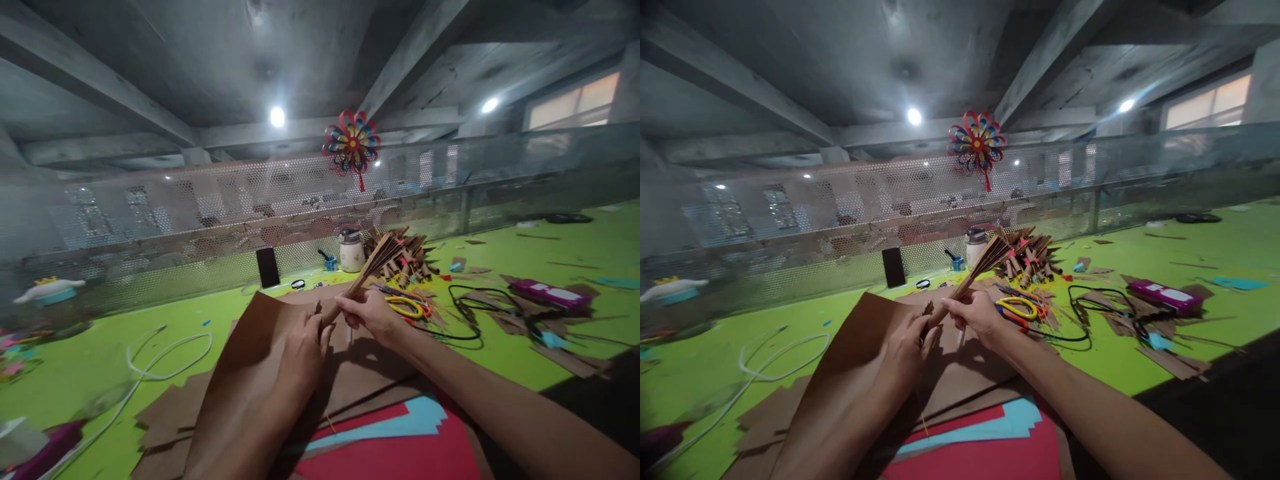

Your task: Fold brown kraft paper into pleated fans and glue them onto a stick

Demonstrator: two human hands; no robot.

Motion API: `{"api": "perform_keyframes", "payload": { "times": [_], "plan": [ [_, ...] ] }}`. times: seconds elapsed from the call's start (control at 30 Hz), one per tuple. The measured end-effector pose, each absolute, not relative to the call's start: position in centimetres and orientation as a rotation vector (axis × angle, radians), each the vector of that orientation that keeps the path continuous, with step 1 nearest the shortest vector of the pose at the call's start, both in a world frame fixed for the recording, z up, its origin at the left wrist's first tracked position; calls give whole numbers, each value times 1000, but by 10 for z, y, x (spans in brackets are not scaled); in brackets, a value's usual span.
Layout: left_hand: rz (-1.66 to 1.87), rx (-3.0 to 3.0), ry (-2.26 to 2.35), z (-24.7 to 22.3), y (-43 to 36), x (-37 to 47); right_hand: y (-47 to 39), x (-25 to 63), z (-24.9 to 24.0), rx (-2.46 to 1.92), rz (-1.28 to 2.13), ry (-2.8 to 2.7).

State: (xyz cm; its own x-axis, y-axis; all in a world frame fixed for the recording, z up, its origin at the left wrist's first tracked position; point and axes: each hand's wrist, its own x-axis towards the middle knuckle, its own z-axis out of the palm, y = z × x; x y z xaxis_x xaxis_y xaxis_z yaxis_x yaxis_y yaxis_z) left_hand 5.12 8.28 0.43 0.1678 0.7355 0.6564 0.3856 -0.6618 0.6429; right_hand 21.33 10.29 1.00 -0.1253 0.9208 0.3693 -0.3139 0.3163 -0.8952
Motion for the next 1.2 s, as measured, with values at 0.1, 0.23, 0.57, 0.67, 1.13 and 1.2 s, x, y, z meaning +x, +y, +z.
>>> {"api": "perform_keyframes", "payload": {
  "times": [0.1,0.23,0.57,0.67,1.13,1.2],
  "plan": [
    [1481,2115,1077,4,81,52,104,213,10,-666,1180,-1255],
    [1442,2155,1134,3,80,53,105,214,8,-671,1182,-1257],
    [1330,2327,1247,0,80,54,107,214,8,-740,1169,-1269],
    [1291,2357,1274,1,80,55,107,214,7,-747,1159,-1277],
    [916,2302,1222,7,83,51,105,227,10,-752,1238,-1399],
    [858,2209,1192,13,81,52,104,231,13,-754,1274,-1411]
  ]
}}
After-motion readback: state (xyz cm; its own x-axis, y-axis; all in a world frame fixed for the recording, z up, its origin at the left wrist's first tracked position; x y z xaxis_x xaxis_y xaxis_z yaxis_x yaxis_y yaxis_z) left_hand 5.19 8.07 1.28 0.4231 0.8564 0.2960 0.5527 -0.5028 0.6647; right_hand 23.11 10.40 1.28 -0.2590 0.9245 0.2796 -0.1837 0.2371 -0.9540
